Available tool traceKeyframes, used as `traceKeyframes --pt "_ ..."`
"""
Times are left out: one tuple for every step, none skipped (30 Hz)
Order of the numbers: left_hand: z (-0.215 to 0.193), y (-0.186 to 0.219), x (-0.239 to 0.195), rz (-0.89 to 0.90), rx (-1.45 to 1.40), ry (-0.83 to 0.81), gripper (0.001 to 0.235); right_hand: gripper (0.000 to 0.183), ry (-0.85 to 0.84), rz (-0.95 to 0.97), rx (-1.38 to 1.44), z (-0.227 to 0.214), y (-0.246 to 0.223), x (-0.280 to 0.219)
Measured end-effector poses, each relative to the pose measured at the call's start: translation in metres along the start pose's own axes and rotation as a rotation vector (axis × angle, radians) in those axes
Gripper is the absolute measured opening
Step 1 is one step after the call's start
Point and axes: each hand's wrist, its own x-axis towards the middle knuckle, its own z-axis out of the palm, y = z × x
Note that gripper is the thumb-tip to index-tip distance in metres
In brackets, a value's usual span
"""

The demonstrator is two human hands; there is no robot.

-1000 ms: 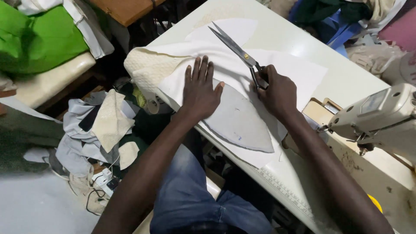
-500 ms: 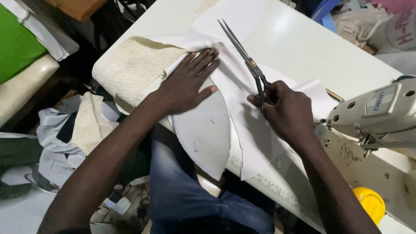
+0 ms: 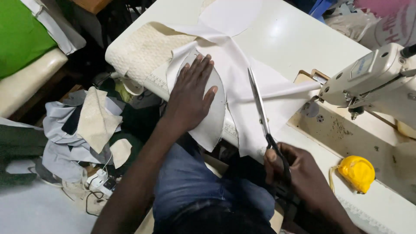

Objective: Cutting a fabric component using a metal template and scissors on a workshop table.

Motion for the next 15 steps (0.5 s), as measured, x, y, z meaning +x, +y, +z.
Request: traceKeyframes --pt "0.005 0.002 -0.006 -0.004 0.000 -0.001 0.059 0.050 -0.003 0.002 -0.002 0.003 0.013 -0.005" --pt "0.011 0.004 -0.012 -0.029 0.003 -0.020 0.060 0.046 -0.046 0.074 0.166 0.007 0.025 -0.009" --pt "0.016 0.005 -0.018 -0.056 0.007 -0.039 0.061 0.045 -0.090 0.147 0.332 0.010 0.038 -0.013" --pt "0.019 0.007 -0.022 -0.062 0.008 -0.040 0.061 0.045 -0.096 0.149 0.329 0.010 0.040 -0.018" --pt "0.021 0.009 -0.024 -0.032 0.056 0.016 0.059 0.050 -0.135 0.176 0.314 0.010 0.041 -0.022" --pt "0.024 0.009 -0.025 -0.001 0.104 0.071 0.057 0.055 -0.174 0.204 0.299 0.010 0.041 -0.025" --pt "0.021 0.011 -0.026 0.001 0.103 0.066 0.057 0.055 -0.173 0.207 0.303 0.011 0.042 -0.027" --pt "0.020 0.012 -0.025 0.000 0.090 0.079 0.056 0.052 -0.174 0.256 0.312 0.011 0.042 -0.028" --pt "0.018 0.013 -0.025 -0.001 0.076 0.090 0.056 0.050 -0.173 0.308 0.321 0.012 0.043 -0.029" --pt "0.017 0.013 -0.025 0.001 0.073 0.085 0.056 0.050 -0.171 0.313 0.325 0.013 0.045 -0.029" --pt "0.017 0.013 -0.025 -0.002 0.056 0.091 0.055 0.051 -0.220 0.348 0.357 0.014 0.047 -0.028" --pt "0.017 0.013 -0.025 -0.006 0.039 0.097 0.055 0.051 -0.270 0.384 0.388 0.014 0.049 -0.027" --pt "0.016 0.014 -0.025 -0.008 0.030 0.090 0.055 0.051 -0.266 0.395 0.388 0.018 0.051 -0.025" --pt "0.015 0.015 -0.025 -0.020 0.032 0.088 0.055 0.048 -0.267 0.328 0.279 0.021 0.053 -0.023" --pt "0.014 0.017 -0.024 -0.031 0.033 0.087 0.055 0.046 -0.267 0.262 0.170 0.023 0.055 -0.022"
